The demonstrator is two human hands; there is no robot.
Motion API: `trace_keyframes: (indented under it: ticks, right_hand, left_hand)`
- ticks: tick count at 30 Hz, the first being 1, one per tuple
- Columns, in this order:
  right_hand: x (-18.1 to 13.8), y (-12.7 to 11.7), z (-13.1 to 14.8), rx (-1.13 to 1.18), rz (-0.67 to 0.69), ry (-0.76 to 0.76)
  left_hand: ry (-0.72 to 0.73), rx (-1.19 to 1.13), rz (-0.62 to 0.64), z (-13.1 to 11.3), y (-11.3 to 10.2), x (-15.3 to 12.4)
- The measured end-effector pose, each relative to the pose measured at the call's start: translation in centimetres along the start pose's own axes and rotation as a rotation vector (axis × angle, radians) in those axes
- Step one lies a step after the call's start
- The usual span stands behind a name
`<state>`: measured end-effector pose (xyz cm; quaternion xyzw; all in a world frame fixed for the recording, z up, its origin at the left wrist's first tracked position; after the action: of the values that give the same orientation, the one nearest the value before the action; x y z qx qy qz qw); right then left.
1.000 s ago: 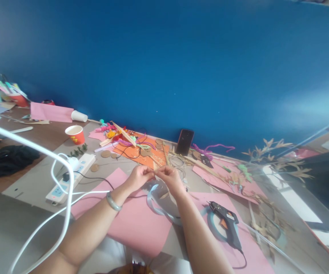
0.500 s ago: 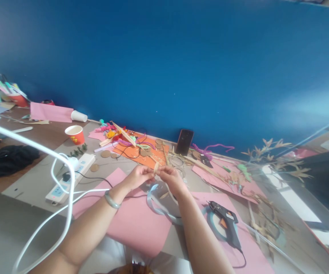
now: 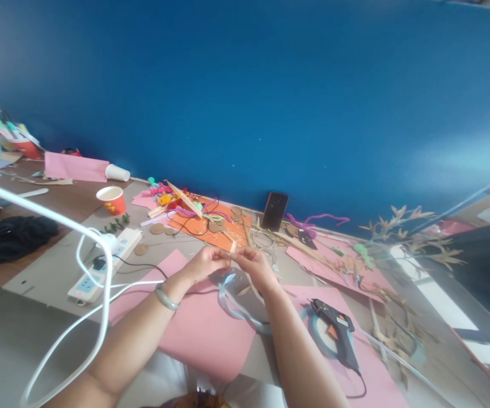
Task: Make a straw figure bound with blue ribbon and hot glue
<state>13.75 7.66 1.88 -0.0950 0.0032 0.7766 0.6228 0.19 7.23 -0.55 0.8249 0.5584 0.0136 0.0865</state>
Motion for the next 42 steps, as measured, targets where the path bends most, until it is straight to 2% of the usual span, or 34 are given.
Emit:
trace_keyframes:
  ticks: [14, 24, 37, 42]
  right_hand:
    - [0.2, -0.5, -0.2, 0.066, -0.091, -0.046]
    - [0.1, -0.3, 0.0, 0.083, -0.123, -0.069]
    - [0.5, -0.1, -0.6, 0.105, -0.188, -0.136]
    - [0.4, 0.0, -0.6, 0.113, -0.188, -0.115]
  left_hand:
    - [-0.093, -0.147, -0.042, -0.9, 0.8, -0.6]
    - [-0.069, -0.168, -0.037, -0.2, 0.6, -0.3]
    - [0.026, -0.056, -0.147, 0.0, -0.2, 0.0]
    - [0.026, -0.035, -0.165, 0.1, -0.3, 0.0]
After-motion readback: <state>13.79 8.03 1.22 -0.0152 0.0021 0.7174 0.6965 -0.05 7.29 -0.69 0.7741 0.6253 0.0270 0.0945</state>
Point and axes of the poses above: each hand's wrist, its own x-axis towards the middle knuckle, its own y-axis out of the palm, z = x × y, the point moved 6 cm from there along x, towards the middle knuckle, and after that the axes turned 1 degree about y, right-handed, at the moved point
